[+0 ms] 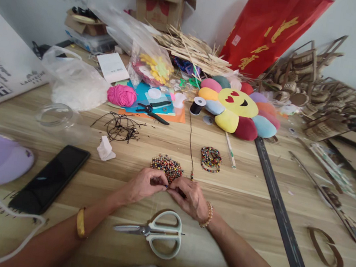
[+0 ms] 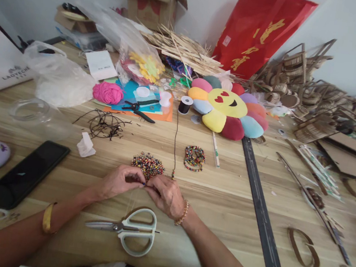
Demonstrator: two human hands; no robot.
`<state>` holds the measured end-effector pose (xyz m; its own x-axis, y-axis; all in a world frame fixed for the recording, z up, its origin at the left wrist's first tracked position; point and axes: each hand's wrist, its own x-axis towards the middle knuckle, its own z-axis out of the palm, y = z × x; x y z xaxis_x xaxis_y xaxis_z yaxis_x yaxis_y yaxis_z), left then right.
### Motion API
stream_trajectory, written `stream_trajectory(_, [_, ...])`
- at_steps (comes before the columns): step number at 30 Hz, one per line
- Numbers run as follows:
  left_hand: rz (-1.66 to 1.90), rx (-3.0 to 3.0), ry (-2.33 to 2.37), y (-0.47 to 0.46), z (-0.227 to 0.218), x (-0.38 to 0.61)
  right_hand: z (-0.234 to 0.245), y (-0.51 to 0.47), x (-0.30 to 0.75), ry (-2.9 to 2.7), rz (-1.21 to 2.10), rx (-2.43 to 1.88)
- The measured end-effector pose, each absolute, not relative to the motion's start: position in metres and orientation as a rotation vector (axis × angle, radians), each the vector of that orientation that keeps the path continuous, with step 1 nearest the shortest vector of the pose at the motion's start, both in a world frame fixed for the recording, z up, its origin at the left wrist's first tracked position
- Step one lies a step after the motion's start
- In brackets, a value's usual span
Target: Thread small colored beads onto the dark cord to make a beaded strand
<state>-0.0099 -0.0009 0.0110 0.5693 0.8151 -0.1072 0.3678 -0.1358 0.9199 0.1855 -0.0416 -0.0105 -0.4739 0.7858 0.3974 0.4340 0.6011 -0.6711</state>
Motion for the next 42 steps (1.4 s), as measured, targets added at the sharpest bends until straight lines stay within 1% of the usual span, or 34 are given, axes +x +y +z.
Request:
stream_trajectory(28, [0.523,1.725,0.941,0.0001,0.0132,-0.0099,-0.0073,-0.0424,0.1845,-2.144,0.64,-0.943])
stream_trajectory(42, [0.514,1.747,0.934,0.0008,0.0164,-0.0106,-0.0022,-0.0445,0.1847,-2.185,0.56,-0.976])
